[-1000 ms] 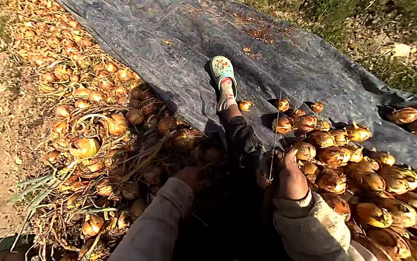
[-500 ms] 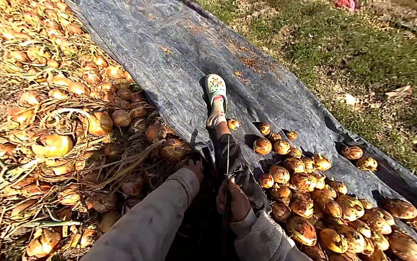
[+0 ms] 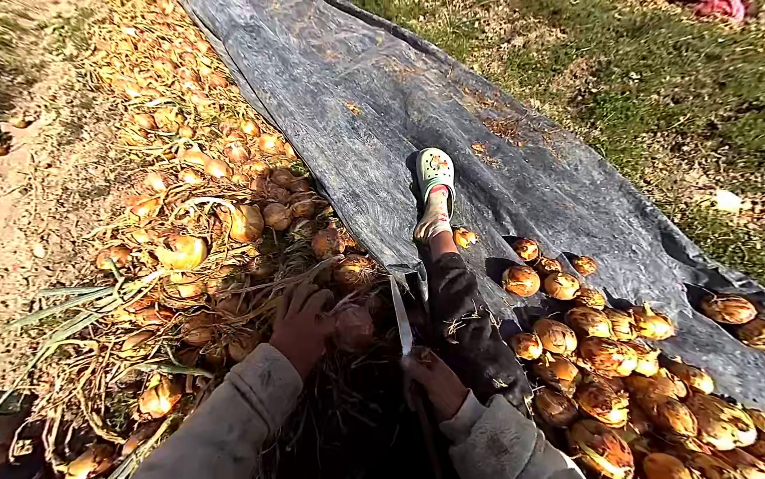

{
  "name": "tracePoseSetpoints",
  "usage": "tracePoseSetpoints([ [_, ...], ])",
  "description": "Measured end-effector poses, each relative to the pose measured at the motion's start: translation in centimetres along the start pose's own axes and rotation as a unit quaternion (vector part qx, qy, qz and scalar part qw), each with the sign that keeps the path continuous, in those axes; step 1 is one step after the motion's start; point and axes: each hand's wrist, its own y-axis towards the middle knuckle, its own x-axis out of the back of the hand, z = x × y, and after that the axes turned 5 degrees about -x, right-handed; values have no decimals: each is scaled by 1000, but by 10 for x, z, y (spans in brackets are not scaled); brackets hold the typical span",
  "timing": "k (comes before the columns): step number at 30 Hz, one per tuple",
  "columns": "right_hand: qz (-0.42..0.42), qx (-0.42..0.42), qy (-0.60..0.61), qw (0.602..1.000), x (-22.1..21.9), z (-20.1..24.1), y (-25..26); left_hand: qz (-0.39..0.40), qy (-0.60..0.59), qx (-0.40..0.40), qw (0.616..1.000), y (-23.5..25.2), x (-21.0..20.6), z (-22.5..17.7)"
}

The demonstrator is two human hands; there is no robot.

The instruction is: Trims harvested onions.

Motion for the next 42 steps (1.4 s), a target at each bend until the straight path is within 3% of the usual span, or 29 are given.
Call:
tracePoseSetpoints([
  [2, 14, 26, -13, 999, -5, -6, 1, -187, -91, -36, 977, -22, -19, -6],
  [4, 10, 80, -28, 996, -13, -9, -4, -242, -213, -11, 947, -41, -23, -32],
  [8, 12, 292, -60, 954, -25, -13, -14, -196, -449, 5, 872, -73, -20, -55],
  [10, 13, 326, -54, 944, -29, -16, -16, -119, -511, -6, 852, -85, -15, -46],
  [14, 77, 214, -67, 972, -33, -12, -28, 12, -529, 88, 844, -103, 8, -41],
  [17, 138, 73, -80, 985, -40, -10, -34, 36, -544, 127, 829, -119, 13, -38],
  [20, 171, -11, -49, 984, -49, -15, -39, -10, -458, 178, 871, -124, 17, -36],
  [22, 173, -33, -34, 984, -54, -17, -41, -71, -323, 218, 918, -113, 19, -37],
  [24, 154, -56, -31, 986, -56, -16, -40, -154, -199, 237, 938, -96, 22, -43],
  [26, 121, -81, -29, 989, -57, -19, -32, -247, -108, 201, 942, -79, 24, -50],
  [28, 106, -103, -31, 989, -55, -22, -24, -289, -45, 124, 948, -65, 21, -56],
  [32, 118, -45, 56, 990, -49, -35, -16, -208, -7, 26, 978, -61, -8, -85],
  [34, 65, -34, 166, 983, -50, -43, -14, -120, -42, 29, 991, -73, -19, -114],
  [37, -14, -88, 176, 980, -53, -37, -22, -17, -103, 60, 993, -81, -27, -134],
  [39, -46, -46, 143, 988, -50, -32, -23, -24, -118, 51, 991, -69, -34, -128],
  [42, -80, 140, 80, 984, -28, -21, -14, -102, -120, -34, 987, -25, -34, -118],
])
